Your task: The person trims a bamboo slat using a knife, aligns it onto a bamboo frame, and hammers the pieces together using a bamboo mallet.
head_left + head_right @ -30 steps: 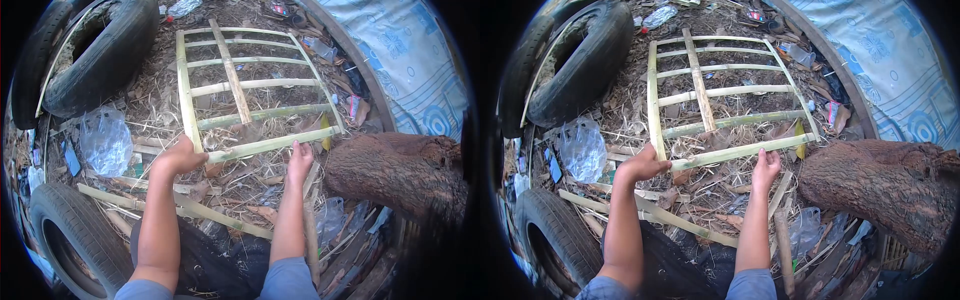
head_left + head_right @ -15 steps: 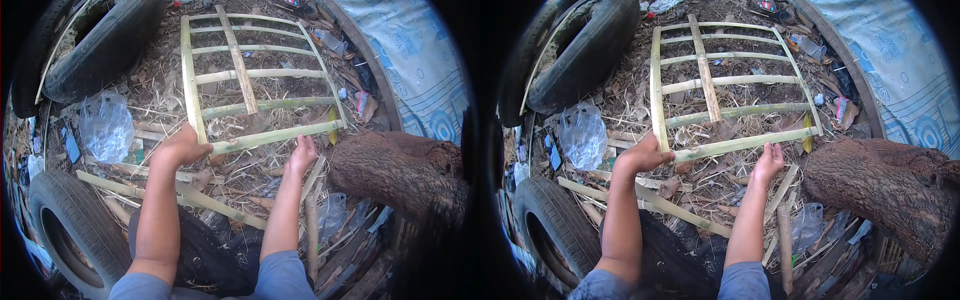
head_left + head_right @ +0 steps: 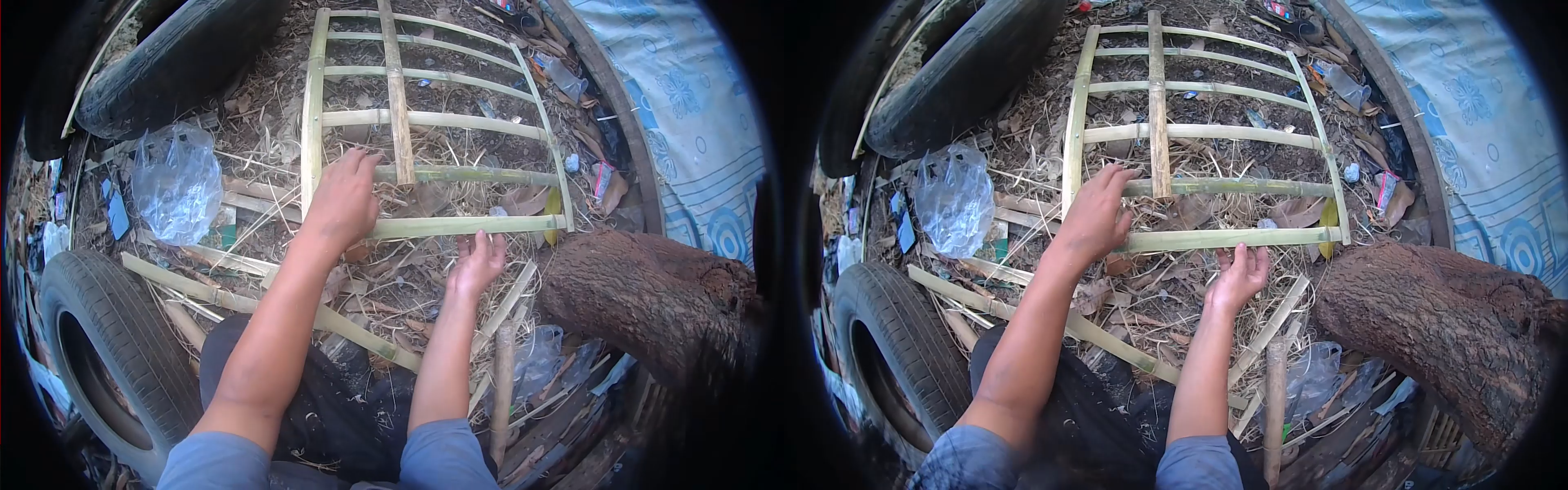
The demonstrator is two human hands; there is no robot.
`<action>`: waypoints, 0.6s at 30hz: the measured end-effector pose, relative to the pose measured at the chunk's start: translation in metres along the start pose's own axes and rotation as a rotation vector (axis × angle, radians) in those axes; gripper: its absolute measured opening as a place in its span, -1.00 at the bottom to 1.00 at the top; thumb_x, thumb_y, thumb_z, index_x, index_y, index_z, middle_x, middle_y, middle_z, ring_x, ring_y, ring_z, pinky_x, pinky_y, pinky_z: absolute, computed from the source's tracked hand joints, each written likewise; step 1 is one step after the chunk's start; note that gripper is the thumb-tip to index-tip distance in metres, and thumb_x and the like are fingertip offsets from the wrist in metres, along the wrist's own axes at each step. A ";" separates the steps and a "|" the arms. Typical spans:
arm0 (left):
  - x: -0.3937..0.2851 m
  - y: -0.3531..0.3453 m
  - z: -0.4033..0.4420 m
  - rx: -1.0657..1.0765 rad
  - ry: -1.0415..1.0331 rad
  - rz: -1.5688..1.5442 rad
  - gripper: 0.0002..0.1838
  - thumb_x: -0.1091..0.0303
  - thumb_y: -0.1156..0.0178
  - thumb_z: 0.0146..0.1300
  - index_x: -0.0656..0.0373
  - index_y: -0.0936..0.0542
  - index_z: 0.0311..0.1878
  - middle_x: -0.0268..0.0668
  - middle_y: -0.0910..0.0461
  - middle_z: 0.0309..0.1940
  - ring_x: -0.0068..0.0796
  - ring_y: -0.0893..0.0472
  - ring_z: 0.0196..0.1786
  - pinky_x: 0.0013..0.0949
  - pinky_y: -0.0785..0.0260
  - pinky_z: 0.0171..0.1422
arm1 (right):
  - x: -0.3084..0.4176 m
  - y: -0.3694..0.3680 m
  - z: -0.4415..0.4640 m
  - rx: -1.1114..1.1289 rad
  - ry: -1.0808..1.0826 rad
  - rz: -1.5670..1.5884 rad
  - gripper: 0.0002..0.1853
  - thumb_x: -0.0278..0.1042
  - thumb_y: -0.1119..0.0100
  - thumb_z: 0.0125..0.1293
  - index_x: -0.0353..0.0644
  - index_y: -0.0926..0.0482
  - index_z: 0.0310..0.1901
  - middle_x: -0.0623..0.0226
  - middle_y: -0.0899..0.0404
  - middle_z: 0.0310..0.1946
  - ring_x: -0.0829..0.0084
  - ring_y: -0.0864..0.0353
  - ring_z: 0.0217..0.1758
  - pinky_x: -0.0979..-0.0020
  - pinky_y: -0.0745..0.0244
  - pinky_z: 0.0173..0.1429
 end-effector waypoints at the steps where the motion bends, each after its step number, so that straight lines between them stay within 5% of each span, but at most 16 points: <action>1: 0.001 0.000 0.000 0.000 0.004 0.001 -0.48 0.53 -0.17 0.12 0.29 -0.44 0.21 -0.04 -0.48 0.13 -0.02 -0.45 0.26 -0.08 -0.26 0.40 | 0.000 0.001 -0.001 0.025 0.007 -0.017 -0.64 -0.62 -0.06 0.39 -0.33 -0.35 0.20 0.14 -0.55 -0.04 0.39 -0.65 -0.05 0.32 -0.76 -0.17; 3: 0.003 0.000 0.001 0.247 0.152 -0.040 -0.43 0.55 -0.10 0.13 0.28 -0.41 0.28 -0.04 -0.47 0.18 0.00 -0.42 0.31 -0.06 -0.20 0.48 | -0.001 0.003 -0.001 0.021 -0.010 -0.033 -0.62 -0.63 -0.06 0.39 -0.36 -0.34 0.22 0.13 -0.55 -0.04 0.39 -0.65 -0.05 0.32 -0.76 -0.15; 8: 0.006 -0.012 -0.007 0.104 0.034 0.087 -0.50 0.50 -0.15 0.13 0.26 -0.46 0.20 -0.08 -0.52 0.12 0.00 -0.44 0.29 0.02 -0.18 0.46 | -0.007 0.016 0.010 0.005 -0.060 -0.072 -0.53 -0.60 -0.14 0.35 -0.38 -0.34 0.28 0.15 -0.55 -0.01 0.40 -0.61 -0.03 0.30 -0.65 -0.03; 10: -0.010 -0.004 -0.006 0.021 -0.023 0.205 -0.54 0.47 -0.18 0.13 0.25 -0.49 0.16 -0.10 -0.54 0.07 -0.04 -0.46 0.27 0.03 -0.22 0.42 | 0.003 0.019 0.008 0.095 -0.042 -0.310 -0.47 -0.54 -0.24 0.30 -0.39 -0.36 0.30 0.21 -0.52 0.03 0.43 -0.57 0.03 0.40 -0.54 -0.06; 12: -0.032 0.012 -0.006 0.346 0.156 0.236 -0.60 0.38 -0.25 0.10 0.21 -0.51 0.05 -0.14 -0.56 -0.02 -0.13 -0.51 0.17 -0.04 -0.30 0.27 | 0.015 0.013 -0.001 -0.003 0.009 -0.421 -0.49 -0.50 -0.29 0.27 -0.35 -0.42 0.24 0.26 -0.52 0.02 0.46 -0.54 0.05 0.45 -0.44 -0.08; 14: -0.030 -0.004 -0.021 0.269 0.112 0.290 -0.61 0.35 -0.30 0.05 0.18 -0.53 -0.02 -0.17 -0.56 -0.08 -0.20 -0.52 0.10 -0.11 -0.31 0.18 | 0.035 -0.002 -0.017 -0.059 0.415 -0.737 -0.52 -0.48 -0.30 0.26 -0.28 -0.45 0.21 0.27 -0.53 -0.03 0.47 -0.51 0.04 0.45 -0.43 -0.05; 16: -0.034 -0.014 -0.029 0.398 0.133 0.381 -0.61 0.37 -0.31 0.03 0.17 -0.54 -0.03 -0.19 -0.58 -0.09 -0.22 -0.52 0.10 -0.12 -0.28 0.20 | 0.036 -0.034 -0.024 0.309 0.460 -0.672 -0.52 -0.45 -0.38 0.18 -0.26 -0.48 0.14 0.25 -0.53 -0.05 0.38 -0.49 0.03 0.35 -0.39 0.15; 18: -0.035 -0.022 -0.032 0.397 0.101 0.407 -0.63 0.37 -0.31 0.03 0.15 -0.56 -0.04 -0.22 -0.60 -0.11 -0.24 -0.53 0.10 -0.15 -0.25 0.20 | 0.029 -0.070 -0.026 0.503 0.460 -0.932 -0.47 -0.30 -0.44 0.14 -0.27 -0.52 0.12 0.12 -0.59 -0.12 0.21 -0.57 0.01 0.20 -0.40 0.21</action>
Point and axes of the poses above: each hand's wrist, its own z-axis towards the middle knuckle, its own y-axis out of the back of the hand, x = y × z, the point moved 1 cm from there along z, towards the middle knuckle
